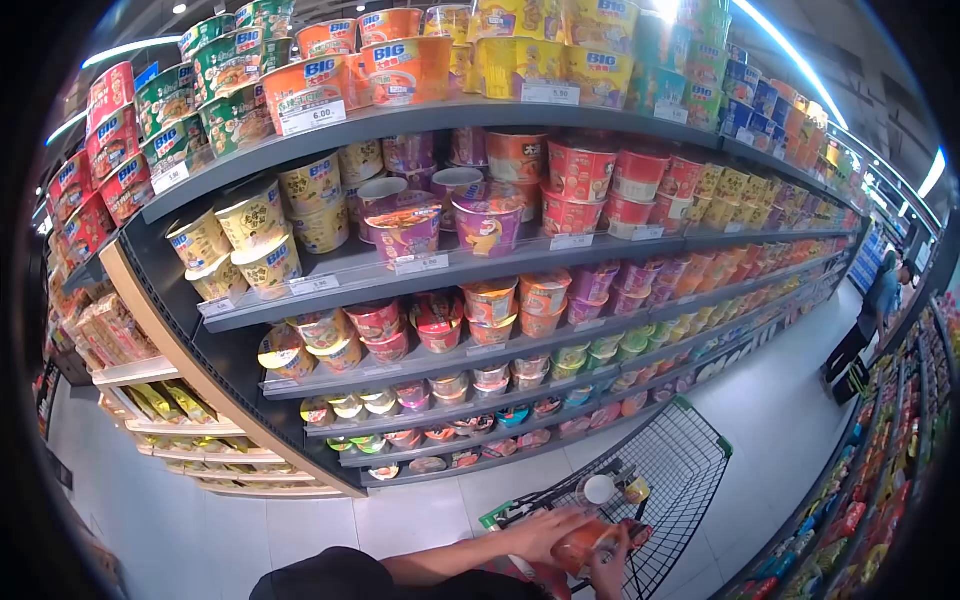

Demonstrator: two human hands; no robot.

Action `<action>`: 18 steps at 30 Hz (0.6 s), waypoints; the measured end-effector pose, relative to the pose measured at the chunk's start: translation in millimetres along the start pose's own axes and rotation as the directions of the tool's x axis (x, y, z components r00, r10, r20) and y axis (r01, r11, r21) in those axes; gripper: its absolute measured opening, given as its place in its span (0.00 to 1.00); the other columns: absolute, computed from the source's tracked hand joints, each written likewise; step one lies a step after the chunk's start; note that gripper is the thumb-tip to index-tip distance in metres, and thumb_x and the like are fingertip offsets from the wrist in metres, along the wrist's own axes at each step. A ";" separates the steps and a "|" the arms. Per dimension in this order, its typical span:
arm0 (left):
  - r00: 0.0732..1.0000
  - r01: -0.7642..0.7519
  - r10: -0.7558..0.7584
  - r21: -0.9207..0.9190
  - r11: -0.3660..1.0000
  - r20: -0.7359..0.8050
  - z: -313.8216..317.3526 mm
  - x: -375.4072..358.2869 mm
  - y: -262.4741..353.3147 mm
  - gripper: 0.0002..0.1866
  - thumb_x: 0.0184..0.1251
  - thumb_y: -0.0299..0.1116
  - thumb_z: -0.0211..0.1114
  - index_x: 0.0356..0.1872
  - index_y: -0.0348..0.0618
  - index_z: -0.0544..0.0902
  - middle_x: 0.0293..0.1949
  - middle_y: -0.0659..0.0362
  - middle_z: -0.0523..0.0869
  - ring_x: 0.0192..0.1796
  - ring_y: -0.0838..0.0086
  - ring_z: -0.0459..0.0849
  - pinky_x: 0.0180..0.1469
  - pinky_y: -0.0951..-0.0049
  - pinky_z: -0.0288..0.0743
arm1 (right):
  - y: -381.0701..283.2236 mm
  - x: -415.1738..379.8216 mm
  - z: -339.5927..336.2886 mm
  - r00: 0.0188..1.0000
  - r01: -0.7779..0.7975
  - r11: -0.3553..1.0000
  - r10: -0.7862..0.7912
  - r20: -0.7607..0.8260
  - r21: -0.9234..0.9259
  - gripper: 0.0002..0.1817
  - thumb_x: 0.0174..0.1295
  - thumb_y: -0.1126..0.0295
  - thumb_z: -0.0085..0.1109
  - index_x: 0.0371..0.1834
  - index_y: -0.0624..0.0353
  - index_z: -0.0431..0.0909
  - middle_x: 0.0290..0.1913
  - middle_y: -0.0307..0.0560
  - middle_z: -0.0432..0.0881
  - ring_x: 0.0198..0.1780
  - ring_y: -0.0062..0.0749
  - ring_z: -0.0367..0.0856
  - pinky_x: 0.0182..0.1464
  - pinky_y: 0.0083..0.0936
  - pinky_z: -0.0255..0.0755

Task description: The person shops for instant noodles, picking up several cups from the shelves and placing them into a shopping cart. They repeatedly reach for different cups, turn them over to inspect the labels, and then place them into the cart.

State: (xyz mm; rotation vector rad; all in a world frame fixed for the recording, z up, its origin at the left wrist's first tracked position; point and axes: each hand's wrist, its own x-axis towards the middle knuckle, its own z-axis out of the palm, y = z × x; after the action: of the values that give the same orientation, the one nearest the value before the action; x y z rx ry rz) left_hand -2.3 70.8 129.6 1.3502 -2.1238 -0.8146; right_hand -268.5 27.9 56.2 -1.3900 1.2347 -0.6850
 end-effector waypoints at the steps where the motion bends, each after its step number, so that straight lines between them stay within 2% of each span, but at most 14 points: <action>1: 1.000 -0.012 0.012 0.011 1.000 0.004 -0.8 -5.9 1.6 0.69 0.54 0.63 0.82 0.90 0.49 0.49 0.81 0.37 0.63 0.82 0.41 0.65 0.80 0.42 0.61 | 6.6 5.3 17.9 0.997 0.076 0.997 -0.077 -0.003 -0.021 0.52 0.72 0.56 0.71 0.89 0.61 0.46 0.77 0.59 0.72 0.73 0.44 0.77 0.73 0.39 0.73; 2: 0.997 -0.052 0.048 -0.076 0.996 -0.064 6.8 -13.4 -9.7 0.69 0.52 0.64 0.83 0.89 0.47 0.52 0.80 0.37 0.65 0.80 0.41 0.67 0.79 0.45 0.64 | 11.5 7.9 32.6 0.989 0.151 0.988 -0.151 -0.002 -0.041 0.50 0.72 0.58 0.71 0.88 0.62 0.49 0.75 0.59 0.74 0.71 0.43 0.79 0.71 0.41 0.76; 3: 0.998 -0.012 0.007 -0.082 0.997 -0.068 3.8 -20.1 -11.0 0.68 0.52 0.64 0.83 0.88 0.46 0.53 0.79 0.38 0.66 0.80 0.42 0.68 0.79 0.46 0.65 | -5.9 2.1 38.3 0.961 0.273 0.933 -0.274 0.026 -0.236 0.46 0.74 0.60 0.69 0.87 0.62 0.51 0.74 0.59 0.75 0.72 0.43 0.78 0.71 0.41 0.76; 5: 0.994 0.075 -0.083 -0.090 0.993 -0.078 -14.2 -35.1 -6.1 0.67 0.51 0.64 0.83 0.87 0.45 0.56 0.78 0.39 0.67 0.80 0.43 0.69 0.78 0.49 0.68 | -61.4 -8.8 45.0 0.864 0.475 0.672 -0.480 0.154 -0.568 0.40 0.78 0.65 0.65 0.86 0.63 0.54 0.73 0.59 0.75 0.72 0.42 0.78 0.70 0.39 0.76; 6: 0.988 0.124 -0.136 -0.151 0.981 -0.070 -41.8 -43.4 9.8 0.65 0.52 0.62 0.84 0.86 0.44 0.58 0.77 0.42 0.69 0.79 0.47 0.71 0.78 0.52 0.69 | -64.9 -8.1 49.5 0.897 0.442 0.851 -0.426 0.118 -0.284 0.40 0.77 0.66 0.66 0.85 0.63 0.56 0.75 0.62 0.73 0.74 0.46 0.75 0.71 0.40 0.76; 9: 0.957 0.091 -0.178 -0.343 0.935 -0.230 -47.6 -57.9 -24.1 0.64 0.53 0.59 0.85 0.85 0.43 0.60 0.77 0.44 0.70 0.78 0.50 0.72 0.78 0.53 0.69 | -47.7 2.3 55.7 0.924 0.381 0.923 -0.381 0.002 0.045 0.45 0.72 0.65 0.73 0.86 0.62 0.56 0.77 0.63 0.71 0.74 0.49 0.75 0.71 0.41 0.75; 10: 0.942 0.099 -0.208 -0.374 0.922 -0.265 -58.3 -60.8 -30.5 0.61 0.53 0.58 0.85 0.84 0.40 0.62 0.75 0.44 0.73 0.78 0.51 0.73 0.78 0.55 0.69 | -42.5 6.9 53.8 0.936 0.350 0.937 -0.351 0.040 0.022 0.51 0.67 0.56 0.77 0.86 0.60 0.55 0.81 0.69 0.64 0.79 0.59 0.68 0.75 0.56 0.70; 11: 0.931 0.036 -0.139 -0.295 0.955 -0.337 -71.9 -62.6 -38.4 0.61 0.53 0.58 0.85 0.84 0.41 0.63 0.74 0.44 0.74 0.76 0.50 0.74 0.77 0.55 0.70 | -34.3 1.9 51.9 0.935 0.354 0.917 -0.351 0.049 -0.186 0.51 0.67 0.54 0.76 0.86 0.60 0.55 0.82 0.69 0.62 0.81 0.62 0.64 0.77 0.61 0.65; 13: 0.889 -0.086 0.022 -0.120 0.989 -0.457 -118.8 -61.3 -44.8 0.61 0.51 0.57 0.86 0.83 0.42 0.65 0.71 0.46 0.77 0.73 0.50 0.77 0.75 0.55 0.72 | -38.4 -17.0 47.3 0.937 0.315 0.759 -0.345 0.058 -0.570 0.52 0.67 0.49 0.74 0.86 0.60 0.55 0.83 0.71 0.57 0.84 0.68 0.57 0.79 0.70 0.55; 14: 0.893 -0.066 0.006 -0.118 0.991 -0.449 -147.7 -62.6 -44.6 0.61 0.50 0.59 0.86 0.81 0.40 0.66 0.71 0.46 0.77 0.72 0.51 0.78 0.75 0.55 0.71 | -21.5 -22.0 43.4 0.962 0.252 0.735 -0.263 0.078 -0.630 0.53 0.66 0.42 0.70 0.86 0.60 0.57 0.86 0.71 0.50 0.86 0.74 0.48 0.80 0.78 0.43; 15: 0.897 -0.044 -0.013 -0.118 0.992 -0.443 -180.4 -64.2 -39.9 0.61 0.49 0.61 0.86 0.80 0.39 0.67 0.71 0.46 0.77 0.71 0.52 0.79 0.75 0.56 0.71 | -10.8 -32.9 38.8 0.953 0.261 0.673 -0.296 0.072 -0.692 0.52 0.66 0.42 0.69 0.85 0.60 0.59 0.85 0.70 0.53 0.85 0.72 0.52 0.80 0.77 0.45; 17: 0.829 -0.191 0.116 -0.081 0.978 -0.547 -243.3 -61.6 -30.4 0.65 0.44 0.65 0.87 0.79 0.35 0.68 0.71 0.47 0.77 0.72 0.56 0.79 0.76 0.58 0.71 | 8.0 -57.8 28.7 0.931 0.267 0.535 -0.358 0.071 -0.802 0.50 0.66 0.42 0.69 0.83 0.60 0.62 0.83 0.68 0.60 0.83 0.69 0.58 0.79 0.75 0.48; 18: 0.793 -0.217 0.137 -0.065 0.974 -0.594 -277.2 -61.6 -14.3 0.65 0.43 0.66 0.87 0.78 0.33 0.68 0.71 0.48 0.78 0.72 0.59 0.79 0.76 0.58 0.71 | 26.0 -66.0 25.7 0.943 0.227 0.533 -0.330 0.047 -0.815 0.50 0.65 0.40 0.68 0.84 0.58 0.62 0.84 0.67 0.59 0.83 0.69 0.58 0.79 0.73 0.48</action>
State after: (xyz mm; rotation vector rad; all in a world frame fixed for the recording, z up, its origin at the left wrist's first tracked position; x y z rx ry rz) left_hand 218.5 61.1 308.4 1.1218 -1.6374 -0.3746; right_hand -271.8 101.7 41.0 -2.4028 1.5193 -0.3911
